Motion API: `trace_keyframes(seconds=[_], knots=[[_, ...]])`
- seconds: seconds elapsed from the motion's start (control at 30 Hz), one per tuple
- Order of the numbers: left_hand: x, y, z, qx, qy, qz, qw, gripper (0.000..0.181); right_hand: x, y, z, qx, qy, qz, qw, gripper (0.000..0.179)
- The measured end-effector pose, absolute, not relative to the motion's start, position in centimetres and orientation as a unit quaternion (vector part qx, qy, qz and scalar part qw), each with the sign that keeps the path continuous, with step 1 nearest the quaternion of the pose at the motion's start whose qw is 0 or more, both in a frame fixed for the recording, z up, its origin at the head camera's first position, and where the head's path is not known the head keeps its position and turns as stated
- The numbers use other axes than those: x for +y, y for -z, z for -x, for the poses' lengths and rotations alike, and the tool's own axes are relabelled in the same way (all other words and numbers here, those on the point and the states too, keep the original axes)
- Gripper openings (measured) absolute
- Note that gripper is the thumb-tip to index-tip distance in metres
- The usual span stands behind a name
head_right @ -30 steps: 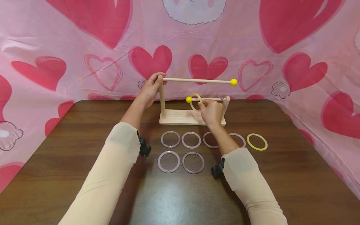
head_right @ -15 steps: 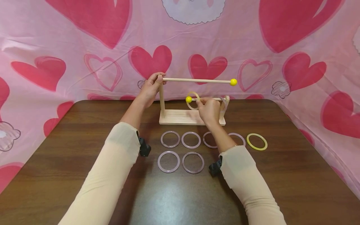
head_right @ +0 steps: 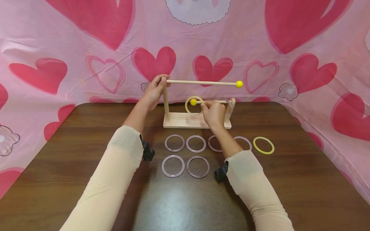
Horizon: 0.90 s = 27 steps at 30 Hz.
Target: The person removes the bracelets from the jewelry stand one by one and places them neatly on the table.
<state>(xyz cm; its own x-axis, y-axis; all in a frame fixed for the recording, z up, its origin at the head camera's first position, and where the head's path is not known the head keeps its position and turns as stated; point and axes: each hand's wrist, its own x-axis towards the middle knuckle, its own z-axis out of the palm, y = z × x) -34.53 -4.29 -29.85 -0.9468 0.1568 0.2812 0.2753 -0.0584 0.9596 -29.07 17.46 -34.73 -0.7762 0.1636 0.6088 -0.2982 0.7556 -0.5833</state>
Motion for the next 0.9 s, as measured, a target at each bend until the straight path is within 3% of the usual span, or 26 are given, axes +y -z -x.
trace_keyframes(seconds=[0.17,0.57,0.8,0.9], knots=[[-4.3,29.8,34.5,-0.69,0.705,0.157,0.041,0.035,17.6,34.6,28.9,-0.873,-0.381,-0.037,0.304,0.013],[-4.3,29.9,34.7,-0.693,0.703,0.158,0.043,0.036,17.9,34.1,28.0,-0.769,-0.626,0.0,0.129,0.023],[-4.3,29.9,34.7,-0.689,0.707,0.156,0.043,0.034,18.2,34.0,27.0,-0.697,-0.716,-0.002,0.047,0.008],[-4.3,29.9,34.8,-0.689,0.707,0.156,0.043,0.034,18.2,33.9,26.6,-0.68,-0.732,-0.006,0.032,0.013]])
